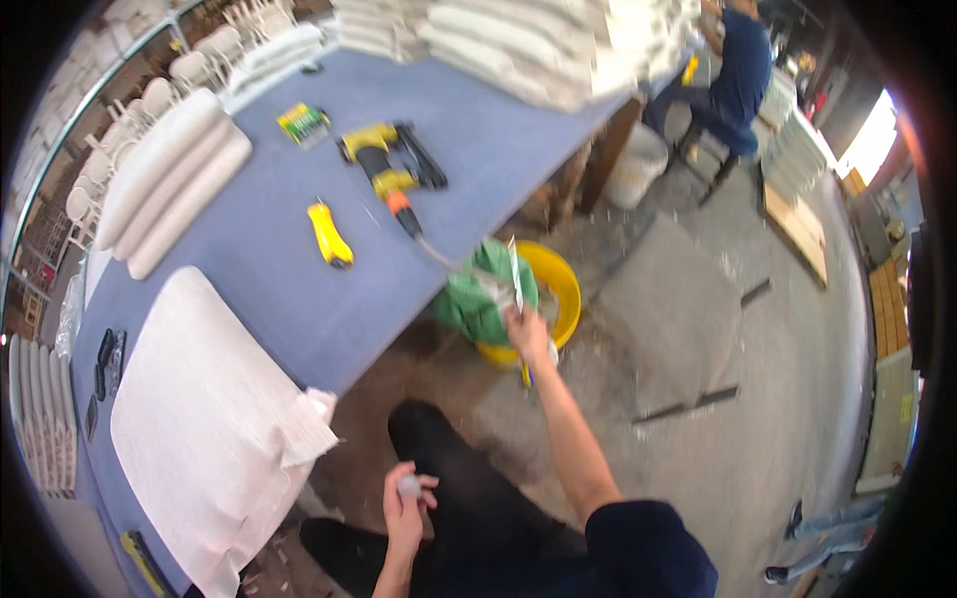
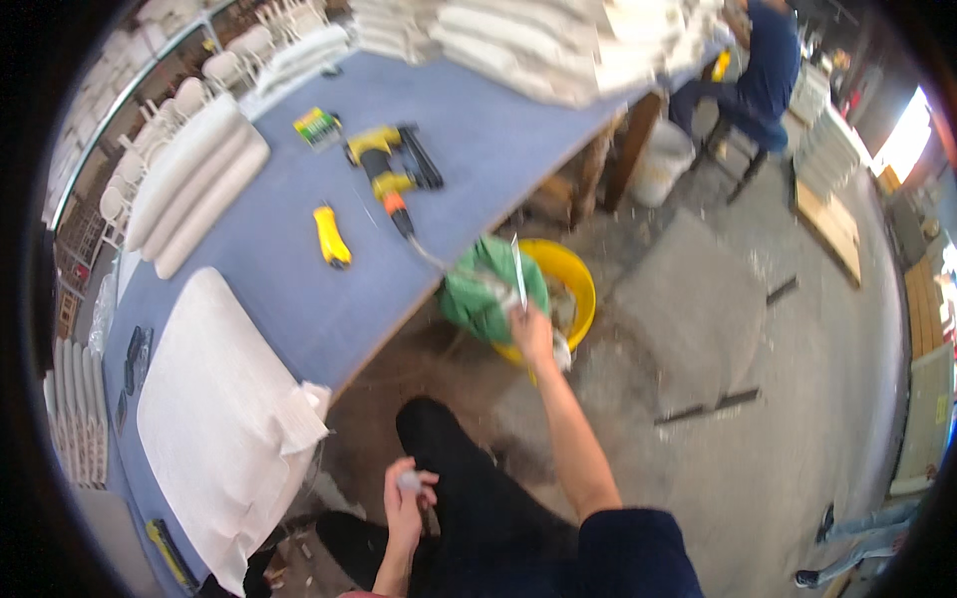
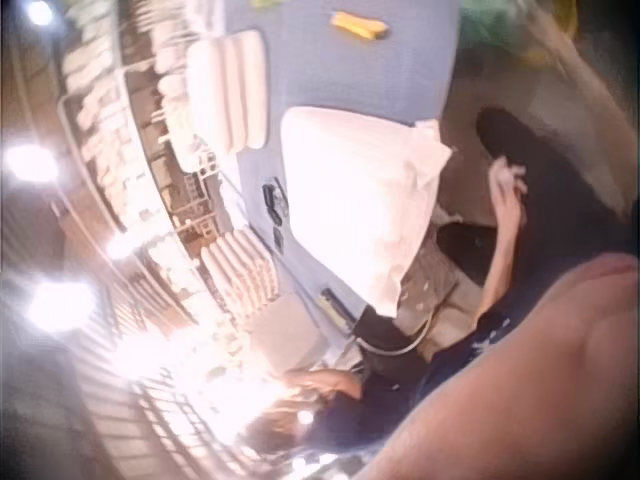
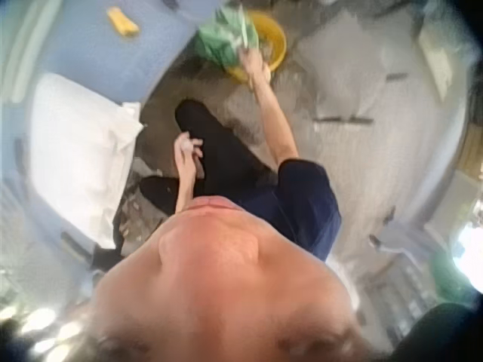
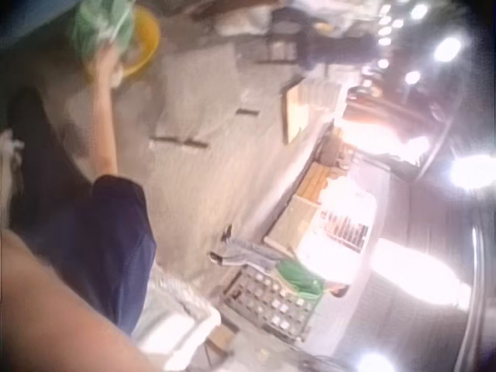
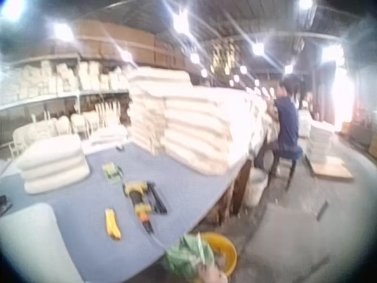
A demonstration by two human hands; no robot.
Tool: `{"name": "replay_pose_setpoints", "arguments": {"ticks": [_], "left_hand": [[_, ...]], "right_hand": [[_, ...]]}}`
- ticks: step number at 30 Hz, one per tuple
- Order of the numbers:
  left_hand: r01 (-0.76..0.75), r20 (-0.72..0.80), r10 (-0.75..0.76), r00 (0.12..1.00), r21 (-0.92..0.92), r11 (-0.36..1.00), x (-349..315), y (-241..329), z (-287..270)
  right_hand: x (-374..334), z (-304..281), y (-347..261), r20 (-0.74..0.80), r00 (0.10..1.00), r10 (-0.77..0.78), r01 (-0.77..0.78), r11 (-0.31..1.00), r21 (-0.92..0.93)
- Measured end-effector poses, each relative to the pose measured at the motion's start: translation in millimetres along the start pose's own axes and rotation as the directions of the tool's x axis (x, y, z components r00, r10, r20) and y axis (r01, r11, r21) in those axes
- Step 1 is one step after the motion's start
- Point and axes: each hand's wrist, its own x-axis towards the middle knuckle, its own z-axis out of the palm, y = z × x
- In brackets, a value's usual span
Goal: The person inserts white filling into a white fabric pillow cover, folds the edges, and uses a staple gun to secure the opening. The person repeats this process for multiple pillows at a workbench.
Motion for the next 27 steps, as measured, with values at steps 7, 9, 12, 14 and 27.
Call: {"name": "replay_pose_setpoints", "arguments": {"ticks": [7,9,12,14,27], "left_hand": [[0.027,0.022,-0.025,0.999,-0.108,0.994,-2,-5,-19],[0.008,0.042,-0.001,0.999,-0.176,0.984,-3,1,-13],[-0.146,0.068,0.160,0.985,-0.172,0.974,-11,9,-2],[-0.299,0.001,0.299,0.954,-0.006,0.954,-24,32,19],[-0.662,0.233,0.710,0.664,0.624,0.415,-67,120,-36]], "right_hand": [[-79,-20,-15,-0.390,0.901,-0.190,0.132,0.976,-0.172],[-118,-44,-36,-0.253,0.956,-0.151,0.170,0.984,0.054],[-194,-78,-75,0.238,0.971,-0.027,-0.079,0.902,0.424],[-247,-80,-108,0.431,0.901,-0.050,-0.229,0.790,0.569],[-301,-68,-230,0.720,0.454,-0.525,-0.264,0.693,0.671]]}}
